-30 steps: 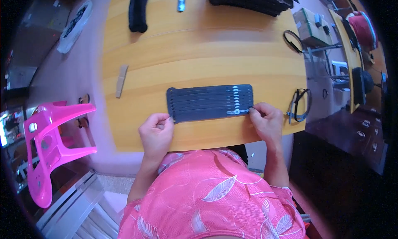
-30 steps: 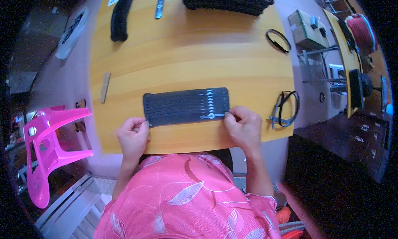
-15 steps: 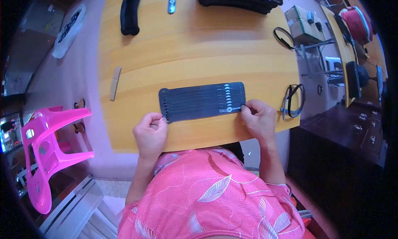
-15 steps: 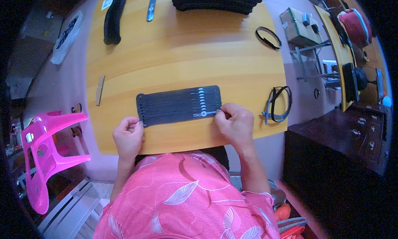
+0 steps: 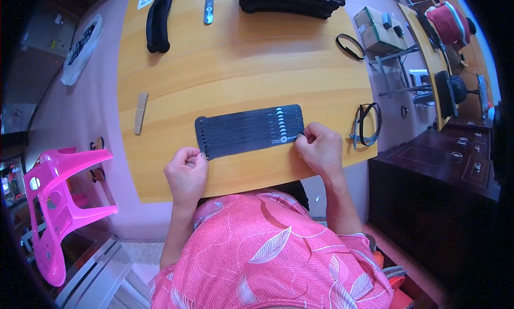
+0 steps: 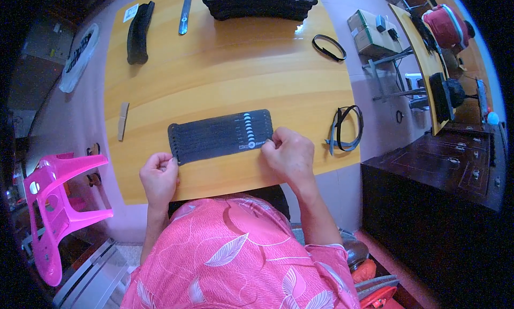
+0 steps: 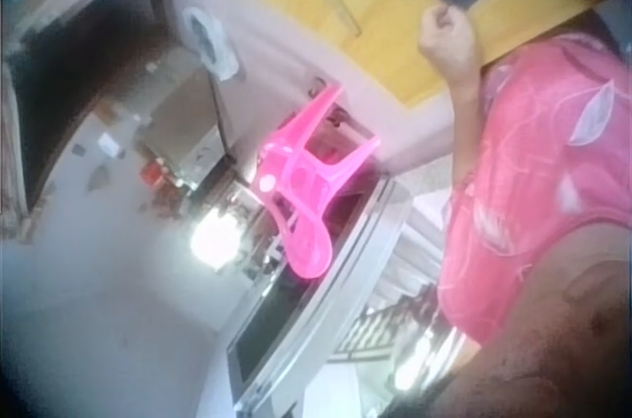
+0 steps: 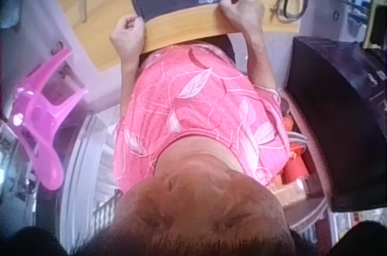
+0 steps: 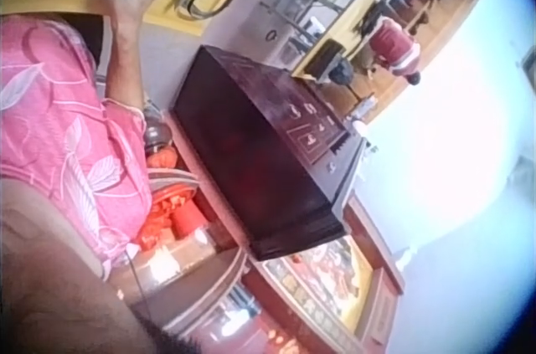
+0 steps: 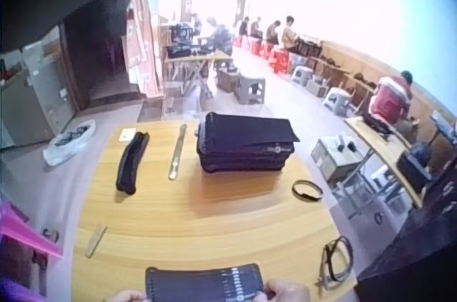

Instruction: Assembling plastic buckles and fabric straps onto a textile panel or bag component.

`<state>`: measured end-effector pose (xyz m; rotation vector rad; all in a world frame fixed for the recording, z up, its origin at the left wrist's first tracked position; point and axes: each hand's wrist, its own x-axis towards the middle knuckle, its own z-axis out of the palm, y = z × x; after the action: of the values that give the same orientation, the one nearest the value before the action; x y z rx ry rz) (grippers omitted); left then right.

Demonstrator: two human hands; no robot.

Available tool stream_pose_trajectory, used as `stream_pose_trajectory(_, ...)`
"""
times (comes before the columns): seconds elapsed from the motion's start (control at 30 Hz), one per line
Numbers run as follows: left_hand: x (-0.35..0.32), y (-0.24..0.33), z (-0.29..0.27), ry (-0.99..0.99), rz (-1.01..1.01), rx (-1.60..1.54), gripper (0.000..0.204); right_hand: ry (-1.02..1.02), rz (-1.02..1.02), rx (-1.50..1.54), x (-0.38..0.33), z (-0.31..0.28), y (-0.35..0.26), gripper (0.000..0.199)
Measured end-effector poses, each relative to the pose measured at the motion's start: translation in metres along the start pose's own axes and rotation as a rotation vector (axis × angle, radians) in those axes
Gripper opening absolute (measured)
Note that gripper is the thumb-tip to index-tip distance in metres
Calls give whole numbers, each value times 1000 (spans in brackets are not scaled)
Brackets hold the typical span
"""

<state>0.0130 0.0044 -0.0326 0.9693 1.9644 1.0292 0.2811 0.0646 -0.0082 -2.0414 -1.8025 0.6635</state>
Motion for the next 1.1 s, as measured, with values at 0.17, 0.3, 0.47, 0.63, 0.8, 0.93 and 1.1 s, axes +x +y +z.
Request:
stream_pose_trajectory(0.17, 1, -2, -2, 9, 19, 7, 5, 2, 40, 15, 0, 0, -7, 13)
stream_pose_trajectory(0.3, 4, -15, -6, 6, 92, 57, 6, -15, 7, 66, 0, 2, -7, 14)
stream_pose_trajectory(0.47, 5, 19, -18, -62, 149, 293, 16, -84, 90, -135, -1, -10, -10, 18)
stream_pose_trajectory(0.63, 5, 14, -35, -85, 225, 351, 22, -78, 117, -259, -7, -23, -16, 26)
stream_pose_trajectory(0.8, 2, 3, -36, 115, 303, -37, 27, 291, -358, -93, -19, -8, -10, 28)
stream_pose_trajectory(0.93, -16, 39, -20, -19, 658, 46, 46, 306, -637, -46, -14, 22, -55, 27)
stream_pose_trajectory(1.1, 6, 36, 30, -171, 950, 420, 70, 100, -830, -258, 2, 65, -67, 48)
